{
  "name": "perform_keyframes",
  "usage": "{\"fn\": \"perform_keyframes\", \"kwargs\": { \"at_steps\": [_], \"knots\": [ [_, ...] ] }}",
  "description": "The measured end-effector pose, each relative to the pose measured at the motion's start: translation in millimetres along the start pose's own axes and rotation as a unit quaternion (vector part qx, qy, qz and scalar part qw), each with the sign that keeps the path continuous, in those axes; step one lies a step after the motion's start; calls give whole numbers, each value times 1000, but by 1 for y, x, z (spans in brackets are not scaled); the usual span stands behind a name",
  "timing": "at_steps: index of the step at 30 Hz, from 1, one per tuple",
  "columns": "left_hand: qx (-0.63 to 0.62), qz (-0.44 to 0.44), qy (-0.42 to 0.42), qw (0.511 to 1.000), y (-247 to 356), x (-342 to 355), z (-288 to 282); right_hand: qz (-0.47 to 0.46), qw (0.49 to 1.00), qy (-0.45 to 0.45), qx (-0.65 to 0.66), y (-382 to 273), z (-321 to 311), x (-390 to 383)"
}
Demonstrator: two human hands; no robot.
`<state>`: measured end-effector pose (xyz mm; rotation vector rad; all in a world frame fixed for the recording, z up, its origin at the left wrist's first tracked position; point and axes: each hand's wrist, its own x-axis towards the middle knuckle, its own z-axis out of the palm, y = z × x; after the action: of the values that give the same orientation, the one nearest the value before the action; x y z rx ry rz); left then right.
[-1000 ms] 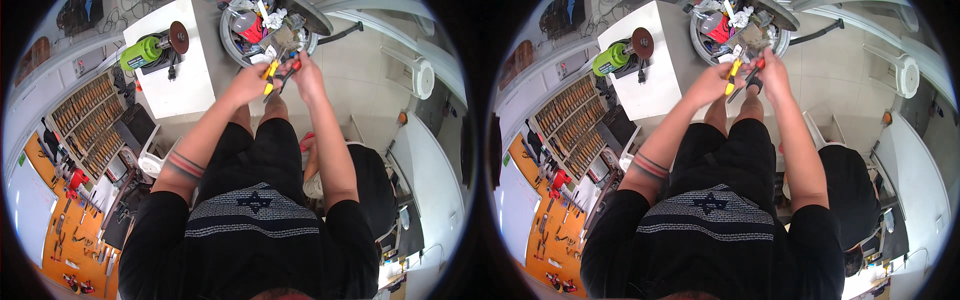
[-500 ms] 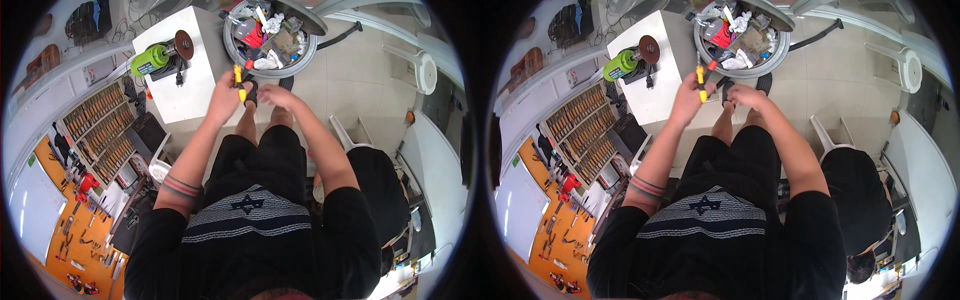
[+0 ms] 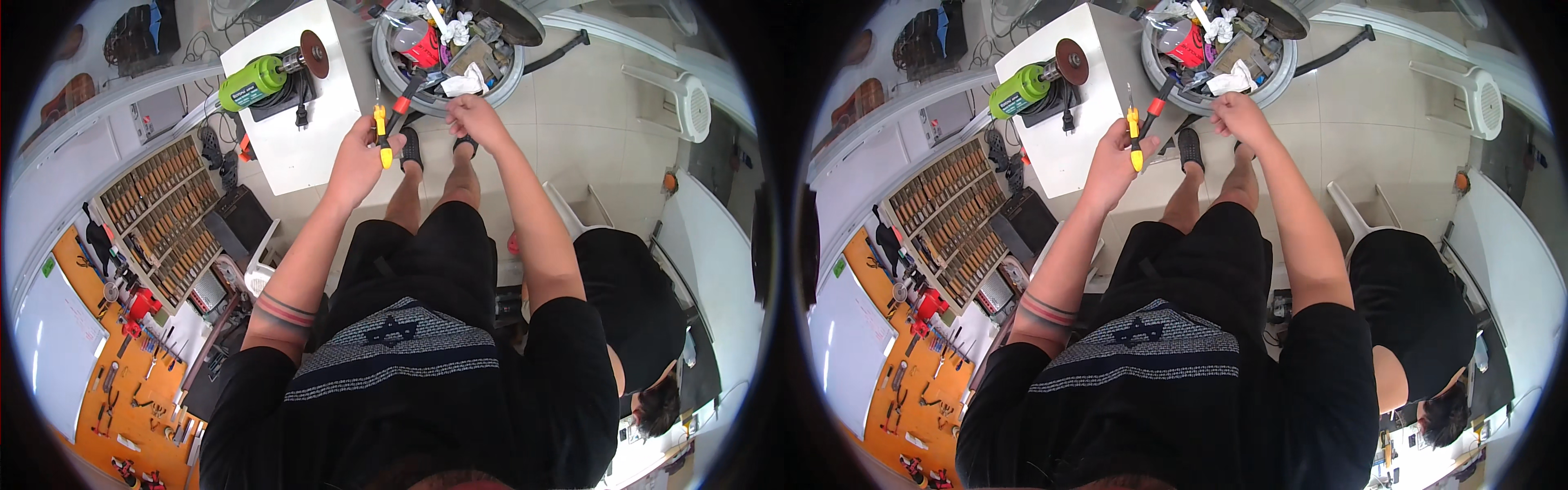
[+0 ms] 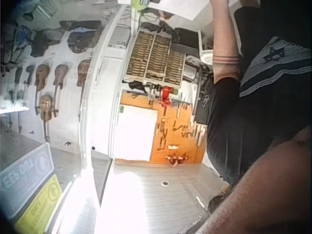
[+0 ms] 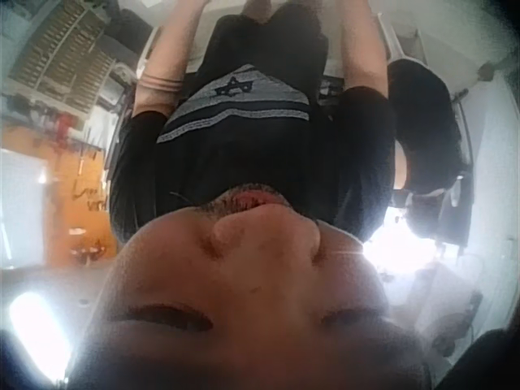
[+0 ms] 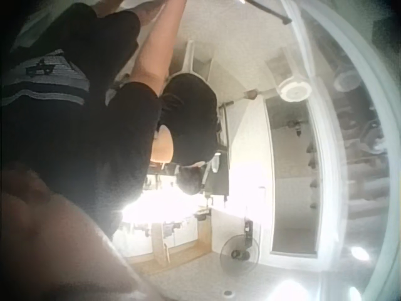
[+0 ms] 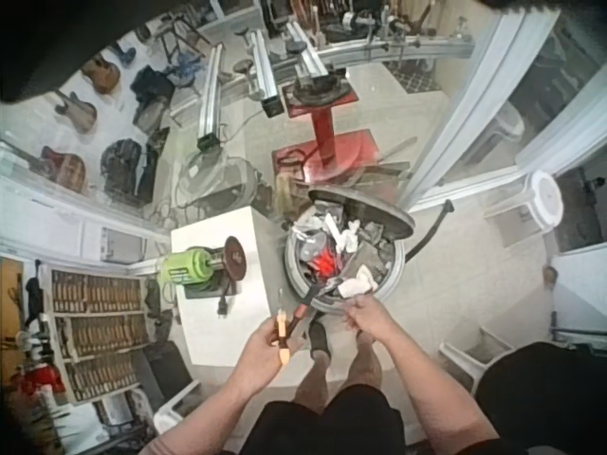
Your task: The person uses yellow-handled shears to cut or scrape a piece of material above a trash bin, then applies a small red-handled tool to a rotating buffing wheel on a bench.
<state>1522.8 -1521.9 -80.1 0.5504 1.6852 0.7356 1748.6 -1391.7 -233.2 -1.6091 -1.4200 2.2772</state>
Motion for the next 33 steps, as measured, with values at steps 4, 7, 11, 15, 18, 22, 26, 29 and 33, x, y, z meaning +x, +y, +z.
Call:
{"fn": "perform_keyframes", "kwargs": {
  "at_steps": [4,7,11,15,18,22,26,29,33],
  "knots": [
    [4,31,-1,999,-6,3,1,-261,831,268,-412,6,13,-10],
    [-9,-14,-11,1000,-4,0,1,-211,783,283,-512,9,37,-2],
    [-26,-11,-16,999,-9,2,9,-94,793,204,-567,18,23,36],
    [-31,-32,-16,999,-10,0,6,-33,799,180,-573,8,28,59],
    [-30,-27,-7,999,-14,2,6,26,794,147,-590,-2,24,72],
    [-29,-32,-6,999,-14,5,8,76,795,121,-590,-12,9,87],
    [-30,-13,-4,999,-13,3,7,102,808,93,-572,-26,3,90],
    [-34,6,-16,999,-8,1,12,103,797,93,-588,-20,-9,85],
    [-38,-16,-17,999,7,-9,5,43,782,109,-612,-22,-7,60]
  ]
}}
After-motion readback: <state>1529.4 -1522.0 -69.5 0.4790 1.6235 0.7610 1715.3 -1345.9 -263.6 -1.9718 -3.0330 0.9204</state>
